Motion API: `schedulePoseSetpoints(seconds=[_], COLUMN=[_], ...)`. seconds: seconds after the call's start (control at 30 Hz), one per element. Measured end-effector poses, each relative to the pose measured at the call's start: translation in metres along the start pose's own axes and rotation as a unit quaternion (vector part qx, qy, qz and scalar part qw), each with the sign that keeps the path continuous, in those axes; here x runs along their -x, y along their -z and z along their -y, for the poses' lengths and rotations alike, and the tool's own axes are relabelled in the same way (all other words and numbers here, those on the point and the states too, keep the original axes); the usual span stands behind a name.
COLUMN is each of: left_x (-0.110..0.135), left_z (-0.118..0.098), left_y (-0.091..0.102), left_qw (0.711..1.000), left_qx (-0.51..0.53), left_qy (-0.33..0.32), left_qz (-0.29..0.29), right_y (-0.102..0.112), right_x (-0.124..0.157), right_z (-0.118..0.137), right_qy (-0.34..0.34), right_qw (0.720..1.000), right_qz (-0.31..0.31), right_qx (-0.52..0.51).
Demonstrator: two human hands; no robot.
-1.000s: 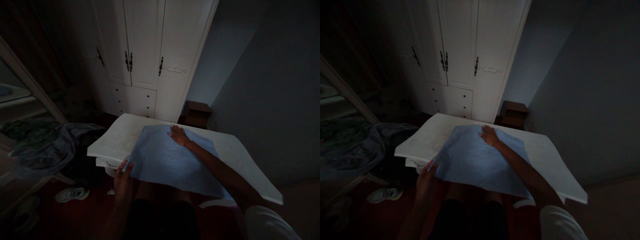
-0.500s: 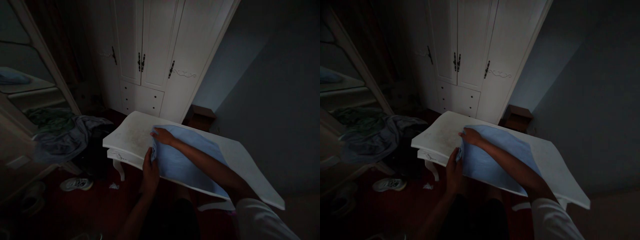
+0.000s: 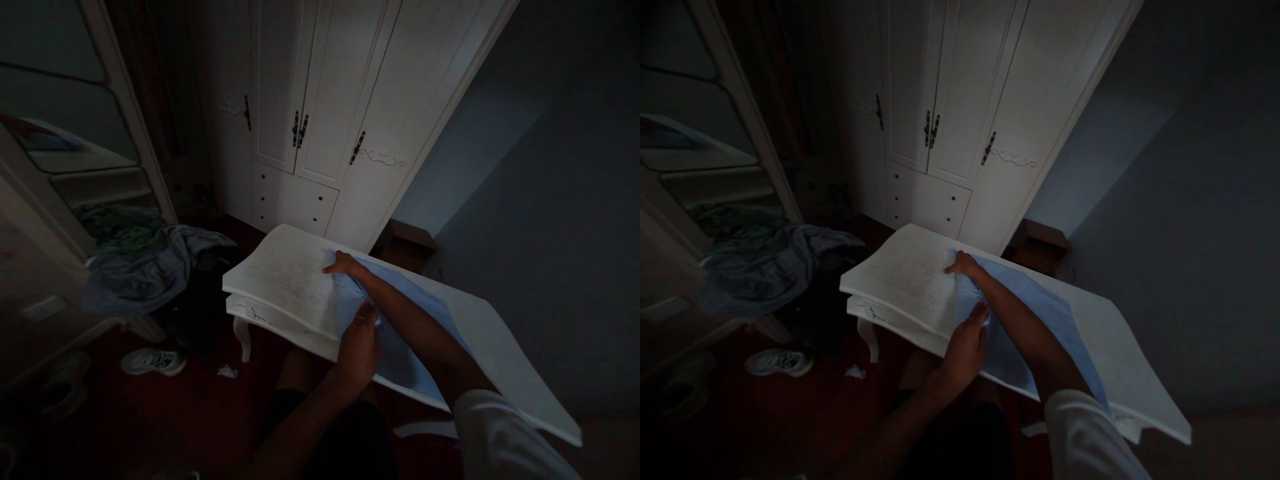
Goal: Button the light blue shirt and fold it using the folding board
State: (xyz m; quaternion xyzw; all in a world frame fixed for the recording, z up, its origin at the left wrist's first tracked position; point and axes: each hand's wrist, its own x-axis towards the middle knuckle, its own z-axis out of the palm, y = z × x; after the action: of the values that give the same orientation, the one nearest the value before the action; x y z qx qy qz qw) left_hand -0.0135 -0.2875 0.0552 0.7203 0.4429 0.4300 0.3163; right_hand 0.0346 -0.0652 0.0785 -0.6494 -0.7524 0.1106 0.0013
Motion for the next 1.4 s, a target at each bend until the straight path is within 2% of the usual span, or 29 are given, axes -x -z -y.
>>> schedulePoseSetpoints(seconds=[0.1,0.23,0.33,0.43,0.53,0.67,0.83,0.93,1.07,1.2,1.4], left_x=[0.004,0.013,0.014,0.009,0.001,-0.009,-0.023,-0.031,-0.038,-0.043,-0.045], left_z=[-0.003,0.011,0.026,0.031,0.022,-0.009,-0.045,-0.060,-0.073,-0.082,-0.087], left_y=[0.004,0.007,0.005,0.003,0.003,-0.002,-0.025,-0.045,-0.075,-0.104,-0.136], left_qw=[0.999,0.989,0.977,0.967,0.961,0.961,0.950,0.938,0.923,0.906,0.886], left_qx=[-0.035,-0.115,-0.195,-0.232,-0.224,-0.198,-0.182,-0.184,-0.200,-0.220,-0.221], left_qy=[-0.032,-0.091,-0.090,-0.097,-0.139,-0.177,-0.215,-0.233,-0.242,-0.255,-0.278], left_qz=[0.020,0.006,0.004,0.048,0.081,0.084,0.134,0.179,0.220,0.255,0.299], right_y=[0.007,0.029,0.044,0.054,0.062,0.076,0.094,0.095,0.082,0.065,0.049], right_x=[-0.003,0.003,0.014,0.026,0.038,0.055,0.078,0.090,0.105,0.121,0.139], right_z=[-0.003,-0.024,-0.044,-0.062,-0.079,-0.107,-0.152,-0.180,-0.218,-0.252,-0.292], right_qy=[-0.029,-0.044,-0.050,-0.053,-0.055,-0.060,-0.071,-0.092,-0.133,-0.173,-0.211], right_qw=[0.999,0.999,0.998,0.997,0.994,0.986,0.972,0.957,0.926,0.884,0.827], right_qz=[-0.004,-0.017,-0.029,-0.044,-0.062,-0.094,-0.129,-0.141,-0.146,-0.136,-0.115], right_qx=[0.021,0.019,0.002,-0.027,-0.066,-0.122,-0.186,-0.235,-0.321,-0.413,-0.509])
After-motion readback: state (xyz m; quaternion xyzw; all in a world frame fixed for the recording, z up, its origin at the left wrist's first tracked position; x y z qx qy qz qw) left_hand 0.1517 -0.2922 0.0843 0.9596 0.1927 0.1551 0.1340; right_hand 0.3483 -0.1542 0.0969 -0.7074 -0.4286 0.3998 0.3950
